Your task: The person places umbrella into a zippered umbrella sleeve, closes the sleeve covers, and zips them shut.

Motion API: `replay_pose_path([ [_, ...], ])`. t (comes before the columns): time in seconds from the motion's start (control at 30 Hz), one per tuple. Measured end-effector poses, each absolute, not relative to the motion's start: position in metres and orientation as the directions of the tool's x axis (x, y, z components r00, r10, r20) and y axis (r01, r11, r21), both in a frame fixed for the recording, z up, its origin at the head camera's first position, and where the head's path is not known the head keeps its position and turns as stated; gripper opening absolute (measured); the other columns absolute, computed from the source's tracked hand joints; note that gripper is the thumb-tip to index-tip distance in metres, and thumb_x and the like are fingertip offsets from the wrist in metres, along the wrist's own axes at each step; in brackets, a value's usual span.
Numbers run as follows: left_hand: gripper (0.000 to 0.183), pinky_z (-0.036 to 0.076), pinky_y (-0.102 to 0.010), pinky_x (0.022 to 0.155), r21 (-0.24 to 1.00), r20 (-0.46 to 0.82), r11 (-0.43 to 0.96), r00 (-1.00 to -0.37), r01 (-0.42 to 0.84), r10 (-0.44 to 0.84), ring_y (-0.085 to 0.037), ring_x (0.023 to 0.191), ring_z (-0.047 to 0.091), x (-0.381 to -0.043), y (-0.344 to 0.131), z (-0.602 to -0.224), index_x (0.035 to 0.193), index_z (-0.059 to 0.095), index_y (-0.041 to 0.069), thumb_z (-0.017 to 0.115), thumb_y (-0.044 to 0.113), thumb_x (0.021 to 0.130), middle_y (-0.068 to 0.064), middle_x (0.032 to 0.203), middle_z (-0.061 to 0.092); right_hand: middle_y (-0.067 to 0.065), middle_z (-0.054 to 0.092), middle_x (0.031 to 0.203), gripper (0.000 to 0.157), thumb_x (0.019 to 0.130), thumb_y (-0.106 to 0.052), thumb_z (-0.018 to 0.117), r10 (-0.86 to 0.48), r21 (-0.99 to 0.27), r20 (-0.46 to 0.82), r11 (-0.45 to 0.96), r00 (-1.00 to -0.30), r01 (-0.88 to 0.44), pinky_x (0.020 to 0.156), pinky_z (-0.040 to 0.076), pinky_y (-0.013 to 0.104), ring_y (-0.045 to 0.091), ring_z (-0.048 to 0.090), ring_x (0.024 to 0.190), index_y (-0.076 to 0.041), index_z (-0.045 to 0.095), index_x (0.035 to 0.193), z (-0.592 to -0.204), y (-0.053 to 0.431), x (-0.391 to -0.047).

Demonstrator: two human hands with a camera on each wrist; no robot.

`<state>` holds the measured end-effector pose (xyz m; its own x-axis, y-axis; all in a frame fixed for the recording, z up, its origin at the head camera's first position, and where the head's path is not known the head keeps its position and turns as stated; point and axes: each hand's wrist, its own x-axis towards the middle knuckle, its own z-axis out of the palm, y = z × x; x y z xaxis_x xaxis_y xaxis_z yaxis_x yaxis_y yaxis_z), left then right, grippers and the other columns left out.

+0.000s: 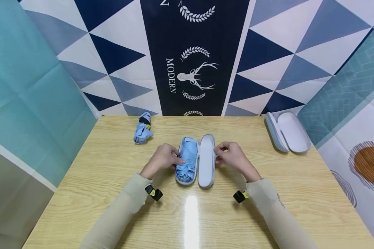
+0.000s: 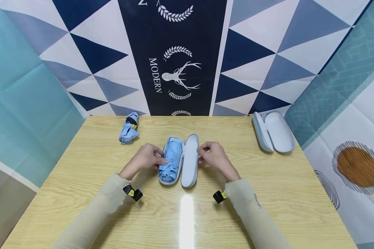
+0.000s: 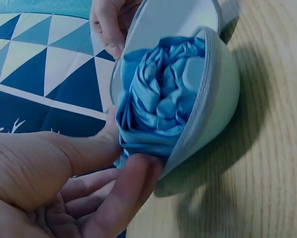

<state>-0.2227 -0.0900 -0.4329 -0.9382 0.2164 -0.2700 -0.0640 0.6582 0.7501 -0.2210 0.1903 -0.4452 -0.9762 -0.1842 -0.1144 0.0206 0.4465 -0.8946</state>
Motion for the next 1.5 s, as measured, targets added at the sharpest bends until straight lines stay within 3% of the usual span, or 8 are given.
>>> replay_pose_path([
  [0.13,0.036,0.052,-0.026,0.056,0.756,-0.211,0.655,-0.943,0.009,0.256,-0.021,0.063,0.069,-0.223,-0.089,-0.433,0.108,0.074,0.006,0.088,0.027,0.083,-0.005,0.085,0.073,0.028,0.068,0.114,0.029,0.105,-0.018,0.058,-0.19,-0.893,-0.101,0.45,-0.977,0.004,0.078,0.064,0.04,0.024,0.077,0.083,0.008,0.066,0.114,-0.446,0.188,-0.222],
  [0.27,0.024,0.054,-0.028,0.058,0.769,-0.158,0.637,-0.947,0.061,0.281,-0.025,0.068,0.069,-0.223,-0.091,-0.437,0.102,0.076,0.01,0.081,0.029,0.09,-0.007,0.098,0.072,0.028,0.062,0.128,0.031,0.105,-0.022,0.058,-0.19,-0.908,-0.096,0.418,-0.977,0.008,0.08,0.063,0.037,0.025,0.076,0.091,0.006,0.063,0.116,-0.449,0.185,-0.221],
  [0.43,0.009,0.059,-0.032,0.058,0.826,-0.134,0.563,-0.959,0.032,0.251,-0.025,0.068,0.071,-0.222,-0.097,-0.451,0.101,0.075,0.007,0.07,0.013,0.099,-0.011,0.098,0.073,0.025,0.051,0.138,0.04,0.104,-0.031,0.062,-0.164,-0.931,-0.128,0.36,-0.978,0.062,0.08,0.063,0.036,0.028,0.072,0.101,0.003,0.056,0.124,-0.456,0.181,-0.219],
  [0.6,0.031,0.061,-0.034,0.06,0.906,-0.179,0.416,-0.957,-0.071,0.228,-0.019,0.068,0.07,-0.22,-0.099,-0.463,0.128,0.063,0.0,0.063,-0.004,0.098,-0.02,0.106,0.075,0.029,0.051,0.14,0.053,0.106,-0.035,0.057,-0.197,-0.958,-0.139,0.275,-0.97,0.082,0.08,0.064,0.039,0.031,0.069,0.106,0.002,0.045,0.142,-0.462,0.18,-0.215],
  [0.77,0.046,0.062,-0.034,0.063,0.945,-0.23,0.287,-0.945,-0.159,0.232,-0.016,0.073,0.069,-0.218,-0.1,-0.473,0.144,0.051,0.0,0.058,-0.005,0.1,-0.024,0.118,0.071,0.031,0.05,0.145,0.051,0.11,-0.025,0.048,-0.267,-0.97,-0.161,0.219,-0.95,0.103,0.086,0.062,0.041,0.035,0.068,0.114,-0.003,0.034,0.154,-0.468,0.178,-0.21],
  [1.1,0.047,0.063,-0.036,0.066,0.95,-0.29,0.201,-0.918,-0.241,0.271,-0.018,0.077,0.07,-0.216,-0.099,-0.476,0.15,0.047,0.002,0.055,0.002,0.103,-0.024,0.121,0.07,0.032,0.046,0.15,0.062,0.098,-0.002,0.056,-0.326,-0.979,-0.066,0.204,-0.943,-0.002,0.089,0.061,0.041,0.038,0.068,0.114,-0.001,0.033,0.155,-0.468,0.173,-0.207],
  [1.5,0.062,0.064,-0.04,0.076,0.941,-0.332,0.075,-0.863,-0.329,0.382,-0.022,0.087,0.074,-0.218,-0.106,-0.48,0.155,0.038,0.009,0.065,0.01,0.1,-0.024,0.132,0.065,0.025,0.041,0.155,0.06,0.099,-0.005,0.064,-0.43,-0.979,-0.018,0.191,-0.902,-0.071,0.09,0.061,0.042,0.04,0.066,0.118,-0.003,0.039,0.153,-0.465,0.168,-0.204],
])
